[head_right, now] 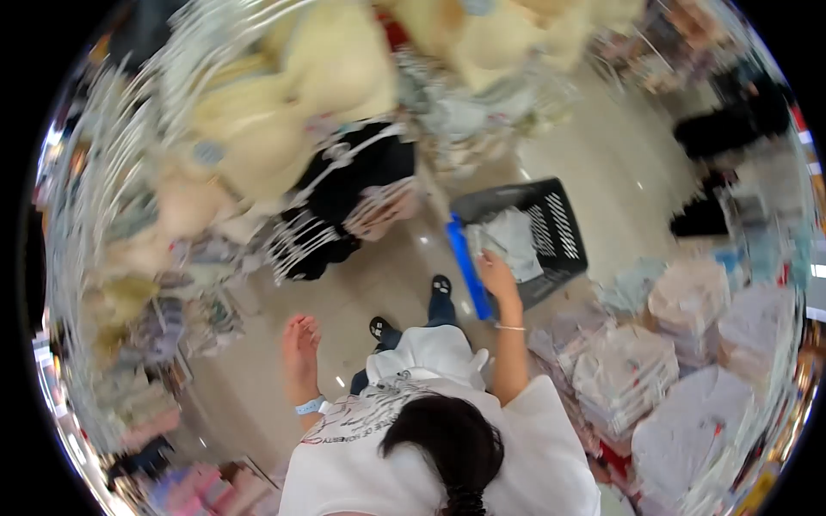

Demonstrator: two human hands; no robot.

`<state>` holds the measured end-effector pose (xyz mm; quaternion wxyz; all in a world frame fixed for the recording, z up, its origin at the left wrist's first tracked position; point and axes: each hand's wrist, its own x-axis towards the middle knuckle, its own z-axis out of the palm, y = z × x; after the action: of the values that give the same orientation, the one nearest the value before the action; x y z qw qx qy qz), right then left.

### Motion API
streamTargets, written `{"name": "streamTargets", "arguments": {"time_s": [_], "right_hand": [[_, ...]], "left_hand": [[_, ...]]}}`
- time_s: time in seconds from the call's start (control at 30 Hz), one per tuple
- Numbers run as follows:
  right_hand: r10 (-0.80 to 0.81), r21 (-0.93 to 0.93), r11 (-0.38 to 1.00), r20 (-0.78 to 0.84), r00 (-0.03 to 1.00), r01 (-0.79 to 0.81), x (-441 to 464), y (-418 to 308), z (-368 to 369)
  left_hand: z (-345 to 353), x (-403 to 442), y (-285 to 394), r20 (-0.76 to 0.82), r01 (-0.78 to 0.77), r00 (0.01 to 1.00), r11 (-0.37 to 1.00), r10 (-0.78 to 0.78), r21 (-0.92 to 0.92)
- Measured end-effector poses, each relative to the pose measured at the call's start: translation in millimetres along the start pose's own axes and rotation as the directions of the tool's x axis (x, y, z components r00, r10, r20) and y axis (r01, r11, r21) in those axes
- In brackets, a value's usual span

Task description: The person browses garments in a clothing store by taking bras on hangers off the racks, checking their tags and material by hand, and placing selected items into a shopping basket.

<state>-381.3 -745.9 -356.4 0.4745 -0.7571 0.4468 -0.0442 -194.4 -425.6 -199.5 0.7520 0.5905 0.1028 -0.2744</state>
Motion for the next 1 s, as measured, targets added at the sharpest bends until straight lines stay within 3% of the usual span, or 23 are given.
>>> {"name": "streamTargets", "arguments": {"time_s": [0.03,0.07,0.2,0.23,0.33,0.4,0.5,0.57,0.63,0.67,0.73,0.8,0.87,0.93,0.97,1.0], "right_hand": [[-0.095,0.014,0.995,-0.022,0.995,0.096,3,-13,2],[-0.039,0.003,0.999,0.004,0.999,0.039,1,-41,1],[-0.329,-0.277,0.912,-0.050,0.943,0.304,4,-126,25],[-0.345,-0.180,0.928,-0.086,0.934,0.326,-4,-153,39],[-0.439,-0.137,0.891,-0.014,0.898,0.434,-19,-208,97],[-0.564,-0.216,0.789,0.118,0.817,0.575,-37,-238,153],[-0.647,-0.128,0.596,0.508,0.569,0.793,-59,-264,249],[-0.376,-0.092,0.749,0.757,0.535,0.656,-105,-306,291],[-0.419,-0.115,0.574,0.809,0.411,0.811,-125,-316,335],[-0.358,-0.143,0.565,0.845,0.398,0.813,-139,-326,355],[-0.360,0.012,0.556,0.905,0.227,0.831,-158,-336,391],[-0.290,0.025,0.432,0.950,0.113,0.901,-171,-345,429],[-0.197,0.031,0.449,0.978,0.065,0.893,-188,-368,462],[-0.133,0.119,0.483,0.989,-0.062,0.868,-184,-372,513],[-0.032,0.063,0.564,0.998,-0.055,0.824,-182,-388,564],[-0.024,0.072,0.555,0.997,-0.071,0.829,-176,-393,591]], "left_hand": [[-22,-2,-3,-0.017,0.003,1.000,0.999,-0.003,-0.035],[-46,-5,-4,-0.041,-0.002,0.999,0.997,-0.001,-0.075],[-135,-20,-4,-0.158,-0.124,0.983,0.968,0.090,-0.217],[-156,-27,-2,-0.227,-0.177,0.966,0.955,0.123,-0.237],[-213,-50,5,-0.277,-0.240,0.947,0.933,0.164,-0.269],[-244,-65,14,-0.422,-0.308,0.888,0.920,0.186,-0.242],[-301,-85,19,-0.595,-0.407,0.775,0.888,0.212,-0.213],[-333,-92,13,-0.647,-0.452,0.733,0.862,0.211,-0.231],[-354,-95,10,-0.685,-0.482,0.700,0.841,0.201,-0.247],[-360,-101,12,-0.692,-0.474,0.696,0.846,0.191,-0.244],[-372,-104,8,-0.710,-0.477,0.682,0.843,0.177,-0.248],[-384,-103,0,-0.729,-0.483,0.665,0.839,0.165,-0.251],[-386,-99,8,-0.751,-0.472,0.649,0.839,0.123,-0.271],[-395,-93,12,-0.773,-0.459,0.629,0.841,0.081,-0.285],[-414,-79,17,-0.778,-0.470,0.624,0.829,0.070,-0.303],[-422,-73,18,-0.775,-0.468,0.630,0.823,0.055,-0.322]]}}
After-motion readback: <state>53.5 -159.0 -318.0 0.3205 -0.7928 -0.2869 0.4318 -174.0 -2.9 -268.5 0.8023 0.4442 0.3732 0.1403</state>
